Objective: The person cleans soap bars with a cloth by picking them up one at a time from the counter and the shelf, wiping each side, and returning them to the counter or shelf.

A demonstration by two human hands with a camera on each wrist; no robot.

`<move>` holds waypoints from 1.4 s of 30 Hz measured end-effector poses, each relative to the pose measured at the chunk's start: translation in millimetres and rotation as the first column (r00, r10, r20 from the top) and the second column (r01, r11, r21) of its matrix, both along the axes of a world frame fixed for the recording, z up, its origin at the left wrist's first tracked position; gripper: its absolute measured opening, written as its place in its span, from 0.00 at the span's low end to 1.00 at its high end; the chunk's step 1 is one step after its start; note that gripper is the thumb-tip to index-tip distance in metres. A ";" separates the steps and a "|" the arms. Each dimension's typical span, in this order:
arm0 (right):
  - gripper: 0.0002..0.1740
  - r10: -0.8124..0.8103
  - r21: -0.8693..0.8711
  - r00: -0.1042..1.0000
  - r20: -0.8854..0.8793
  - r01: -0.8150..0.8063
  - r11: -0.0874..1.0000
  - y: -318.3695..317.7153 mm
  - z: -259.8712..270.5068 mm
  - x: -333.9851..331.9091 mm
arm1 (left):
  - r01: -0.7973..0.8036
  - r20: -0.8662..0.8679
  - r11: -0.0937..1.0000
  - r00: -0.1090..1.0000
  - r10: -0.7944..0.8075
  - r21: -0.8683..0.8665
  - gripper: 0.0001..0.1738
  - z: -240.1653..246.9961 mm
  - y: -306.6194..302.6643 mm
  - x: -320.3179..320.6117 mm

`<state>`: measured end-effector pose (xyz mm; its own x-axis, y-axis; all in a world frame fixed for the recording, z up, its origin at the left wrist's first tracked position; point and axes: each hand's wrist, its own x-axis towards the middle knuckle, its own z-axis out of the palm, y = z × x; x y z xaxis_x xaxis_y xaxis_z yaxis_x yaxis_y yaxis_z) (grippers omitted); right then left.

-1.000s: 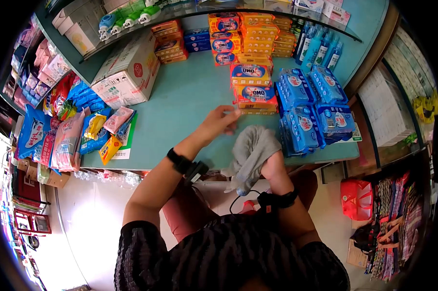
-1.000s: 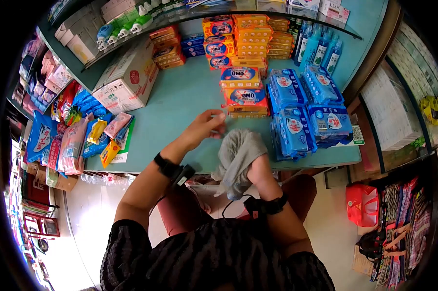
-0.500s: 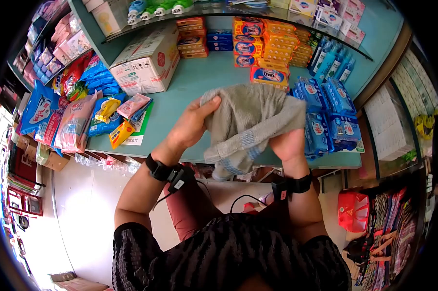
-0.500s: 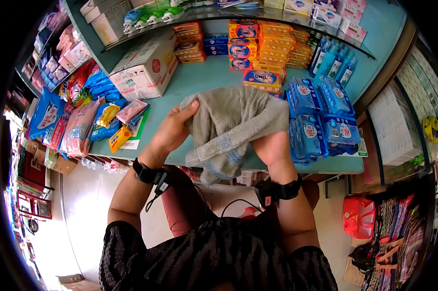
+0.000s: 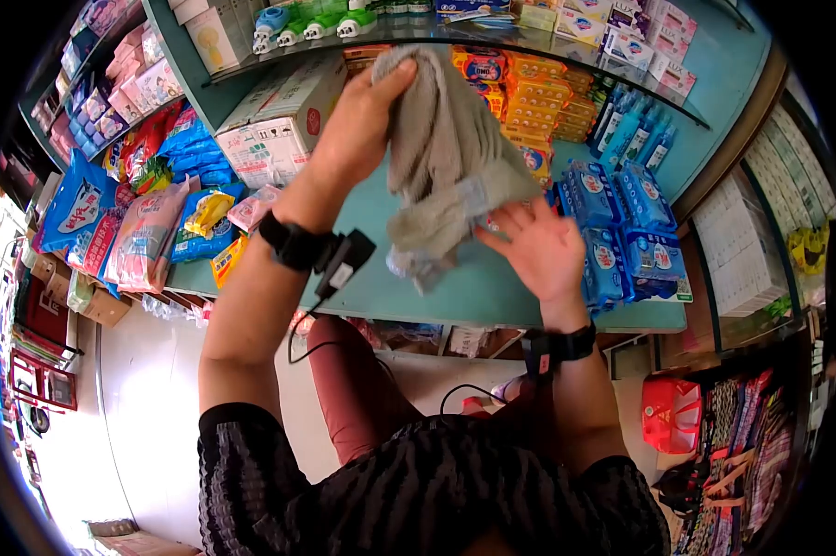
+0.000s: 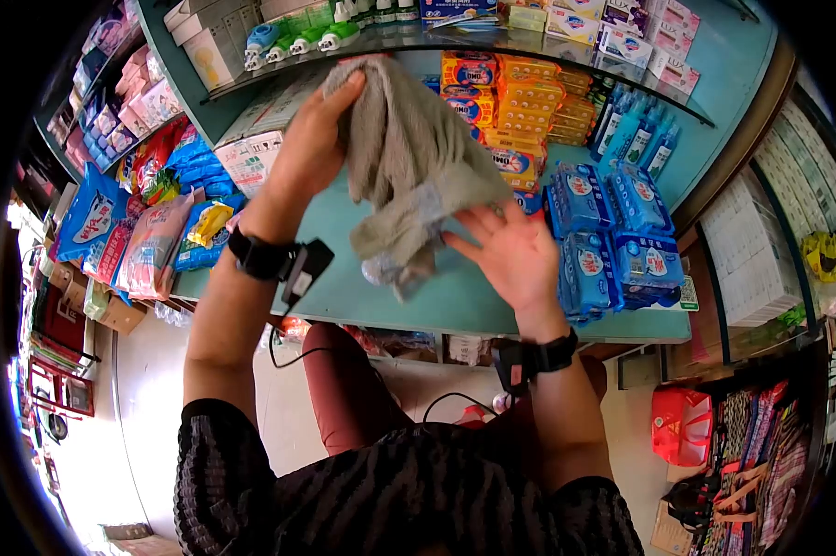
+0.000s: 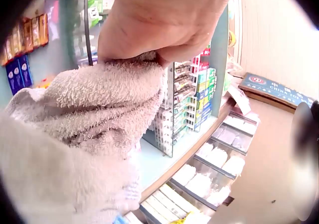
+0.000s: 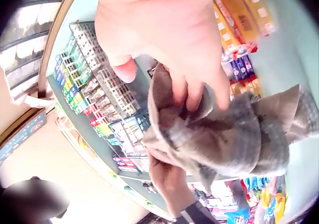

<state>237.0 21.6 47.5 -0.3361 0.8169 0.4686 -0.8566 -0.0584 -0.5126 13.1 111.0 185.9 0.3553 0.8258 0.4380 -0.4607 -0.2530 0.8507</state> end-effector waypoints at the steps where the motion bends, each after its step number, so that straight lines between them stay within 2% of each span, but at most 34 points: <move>1: 0.27 -0.002 0.021 1.000 -0.005 0.003 1.000 3.5 10.9 -3.1 | 0.009 -0.021 0.999 1.000 -0.010 -0.031 0.16 5.0 8.0 -1.0; 5: 0.31 -0.217 -0.043 0.969 0.117 0.223 0.974 17.5 61.3 -12.7 | 0.053 -0.085 0.999 0.995 -0.054 -0.012 0.16 29.8 17.2 -15.2; 8: 0.33 -0.223 -0.033 0.970 0.098 0.227 0.973 17.7 78.9 -19.2 | 0.126 -0.116 0.991 0.986 -0.121 0.041 0.16 44.1 10.6 -28.7; 9: 0.36 -0.254 -0.040 0.958 0.133 0.261 0.964 18.8 77.2 -17.9 | 0.138 -0.139 0.989 0.982 -0.129 0.060 0.17 48.1 5.0 -33.0; 12: 0.34 -0.287 -0.115 0.926 0.243 0.322 0.940 26.7 66.2 -17.1 | 0.164 -0.207 0.985 0.967 -0.148 0.061 0.18 50.6 -3.2 -40.1; 13: 0.26 -0.315 -0.119 0.920 0.234 0.349 0.930 30.1 61.5 -18.5 | 0.164 -0.223 0.986 0.963 -0.153 0.033 0.18 48.4 -2.7 -40.8; 16: 0.18 -0.288 -0.015 0.840 0.459 0.332 0.943 39.2 45.1 -6.4 | 0.209 -0.281 0.978 0.939 -0.197 0.013 0.23 41.4 -3.3 -42.4; 17: 0.14 -0.307 0.010 0.814 0.493 0.348 0.937 29.4 54.8 -15.0 | 0.236 -0.290 0.972 0.931 -0.221 0.016 0.24 38.3 -3.5 -43.1; 20: 0.17 -0.202 -0.136 0.853 0.482 0.301 0.944 23.7 54.0 -11.5 | 0.254 -0.289 0.967 0.926 -0.241 0.009 0.23 31.0 -2.4 -46.4; 21: 0.21 -0.147 -0.173 0.865 0.479 0.257 0.951 23.3 55.1 -10.5 | 0.260 -0.290 0.966 0.925 -0.246 0.009 0.23 31.5 -4.9 -47.3; 24: 0.25 -0.266 -0.010 0.796 0.544 0.323 0.946 6.4 72.5 -23.7 | 0.261 -0.343 0.964 0.911 -0.229 0.049 0.23 36.6 -10.2 -46.9; 25: 0.27 -0.239 -0.062 0.801 0.549 0.324 0.944 6.4 71.8 -25.5 | 0.259 -0.370 0.964 0.904 -0.216 0.069 0.23 38.1 -12.1 -47.1; 28: 0.24 -0.283 0.133 0.603 0.746 0.282 0.950 12.7 71.7 -20.5 | 0.171 -0.599 0.958 0.801 0.001 0.230 0.25 43.5 -11.9 -47.7; 30: 0.19 -0.468 0.263 0.536 0.702 0.416 0.871 9.7 89.6 -16.7 | 0.182 -0.658 0.916 0.745 0.108 0.357 0.22 52.1 -18.4 -52.6; 32: 0.16 -0.527 0.256 0.546 0.651 0.496 0.830 9.7 109.2 -5.2 | 0.184 -0.680 0.863 0.699 0.222 0.470 0.19 56.9 -20.4 -61.7; 35: 0.14 -0.707 0.525 0.291 0.644 0.504 0.686 12.8 129.6 11.3 | 0.137 -0.627 0.757 0.663 0.409 0.639 0.13 61.9 -16.1 -68.7; 37: 0.13 -0.766 0.649 0.126 0.630 0.456 0.609 13.9 143.7 20.1 | 0.088 -0.629 0.745 0.607 0.486 0.661 0.12 70.0 -20.4 -71.5; 39: 0.12 -0.784 0.675 0.095 0.614 0.452 0.583 8.0 162.6 19.6 | 0.035 -0.580 0.700 0.589 0.562 0.713 0.14 77.9 -27.0 -73.6; 40: 0.12 -0.792 0.687 0.079 0.606 0.451 0.571 5.7 170.5 19.4 | 0.039 -0.602 0.716 0.575 0.554 0.697 0.15 82.0 -28.1 -76.3; 41: 0.11 -0.796 0.688 0.141 0.589 0.430 0.585 6.5 175.6 24.9 | 0.042 -0.623 0.733 0.560 0.546 0.679 0.15 87.4 -29.2 -80.0; 42: 0.11 -0.796 0.695 0.149 0.587 0.412 0.590 7.1 181.1 30.1 | 0.045 -0.645 0.749 0.544 0.537 0.661 0.16 93.9 -31.9 -83.0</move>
<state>267.1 28.7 228.6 -0.1350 0.8141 0.5648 0.3095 0.5761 -0.7565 -69.9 79.1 279.8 0.5974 0.6386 0.4850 0.4503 -0.7677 0.4560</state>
